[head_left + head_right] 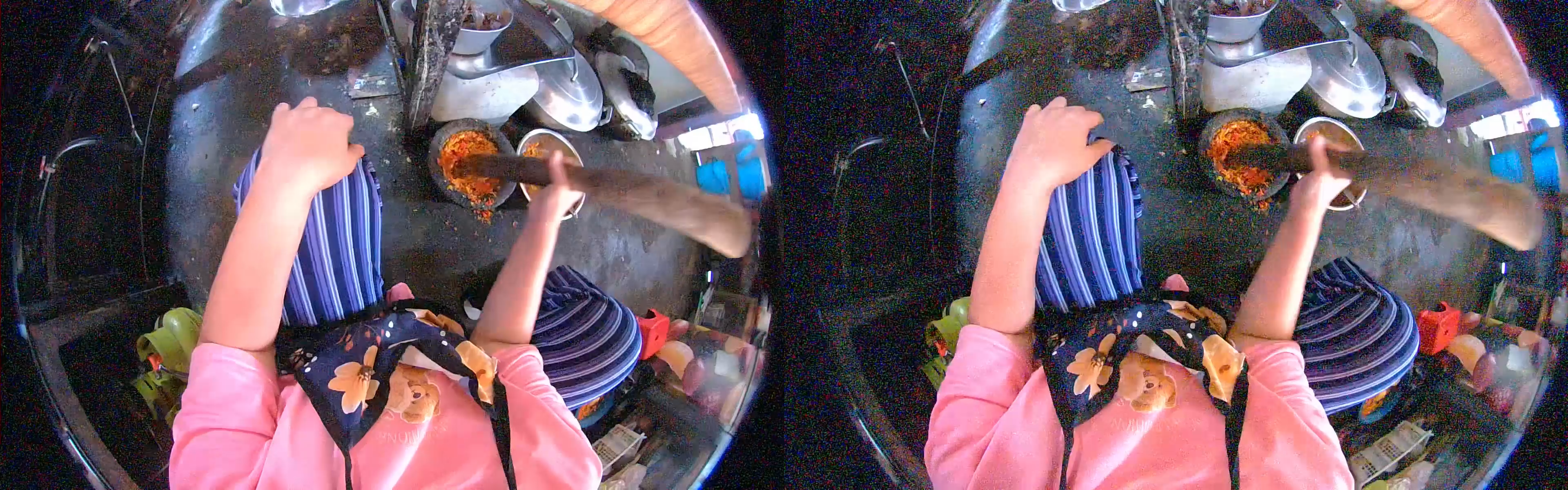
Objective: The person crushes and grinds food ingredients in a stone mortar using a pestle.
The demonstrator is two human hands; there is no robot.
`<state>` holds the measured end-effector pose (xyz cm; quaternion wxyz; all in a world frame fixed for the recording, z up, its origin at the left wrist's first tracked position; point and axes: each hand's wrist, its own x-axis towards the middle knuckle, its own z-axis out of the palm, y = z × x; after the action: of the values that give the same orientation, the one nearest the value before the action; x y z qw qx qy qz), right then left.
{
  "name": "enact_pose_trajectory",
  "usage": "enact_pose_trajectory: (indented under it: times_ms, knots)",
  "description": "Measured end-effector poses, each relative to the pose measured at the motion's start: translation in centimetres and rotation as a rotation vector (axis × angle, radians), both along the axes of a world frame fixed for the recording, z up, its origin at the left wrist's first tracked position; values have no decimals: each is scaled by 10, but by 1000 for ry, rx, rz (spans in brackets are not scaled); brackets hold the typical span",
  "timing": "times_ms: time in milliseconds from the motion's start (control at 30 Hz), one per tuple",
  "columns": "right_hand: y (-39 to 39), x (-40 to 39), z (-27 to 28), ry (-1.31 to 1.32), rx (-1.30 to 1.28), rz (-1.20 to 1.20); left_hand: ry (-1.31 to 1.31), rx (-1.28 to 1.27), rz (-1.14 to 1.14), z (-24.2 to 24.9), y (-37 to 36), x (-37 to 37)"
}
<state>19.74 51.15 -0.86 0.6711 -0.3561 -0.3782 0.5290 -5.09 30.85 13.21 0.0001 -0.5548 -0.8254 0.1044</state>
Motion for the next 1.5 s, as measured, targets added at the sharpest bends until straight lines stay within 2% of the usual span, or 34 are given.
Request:
enact_pose_trajectory:
  times_ms: [67,133,200,233,267,300,333,400,433,500,533,600,667,733,767,800,833,867,933,967,1000,1033,1067,1100,1133,1167,1233,1267,1333,1400,1500]
  knots:
    - [9,16,47,-116,91,32,-58,47,-4,-3,-1,-7]
    - [12,17,69,-179,115,4,-57,33,14,-3,0,-11]
    - [27,19,20,-352,63,-42,-59,12,22,-2,2,-9]
    - [34,11,-30,-360,88,-49,-64,25,10,-3,2,-8]
    - [2,-21,-38,-233,-11,-151,-65,38,-3,-1,1,-6]
    - [12,-10,-86,-280,-90,-128,-59,-14,1,3,2,-3]
    - [15,3,-96,-209,-101,57,-43,-29,0,4,2,-1]
    - [-2,-4,-66,-12,-80,-44,-33,3,-11,1,0,-3]
    - [-2,-8,-37,-11,-55,-95,-33,-7,-13,0,-2,-3]
    - [3,4,17,-37,36,-4,-53,29,12,0,-2,-5]
    - [3,11,47,-144,52,-34,-64,28,6,0,-1,-6]
    - [11,19,75,-188,134,37,-68,4,44,1,0,-9]
    - [13,18,61,-227,85,19,-66,24,28,-3,0,-11]
    - [27,10,-20,-445,122,-69,-43,-24,15,1,1,-8]
    - [4,-13,-40,-456,67,-163,-38,-21,12,2,0,-5]
    - [-2,-13,-61,-173,-171,-1,-89,65,-85,2,-4,-1]
    - [3,-3,-79,-158,-157,118,-134,158,-174,1,-5,0]
    - [0,-9,-68,-159,-164,123,-396,397,-389,-5,-11,2]
    - [-8,-17,-24,-108,-6,-51,-824,395,-545,31,-30,39]
    - [9,-5,-19,-204,32,43,-908,379,-668,53,-40,55]
    - [13,-1,8,-215,78,72,-909,407,-787,78,-54,68]
    - [7,-3,42,-119,122,100,-791,504,-982,84,-63,78]
    - [4,0,66,-203,76,67,-763,431,-977,111,-73,90]
    - [10,2,65,-190,100,67,-770,542,-1003,112,-79,101]
    - [16,1,63,-172,124,74,-767,546,-1004,114,-80,117]
    - [19,1,46,-244,125,54,-874,678,-924,120,-73,137]
    - [23,-5,-20,-478,111,-31,-1063,941,-739,125,-60,183]
    - [-5,-22,-27,-380,-57,-60,-1149,1072,-638,127,-52,202]
    - [7,-12,-84,-232,-4,-11,-1283,1343,-403,126,-45,215]
    - [0,-11,-52,-396,53,39,-1315,1391,-218,112,-46,195]
    - [-5,-15,35,-255,51,148,-1345,1304,-61,85,-59,152]
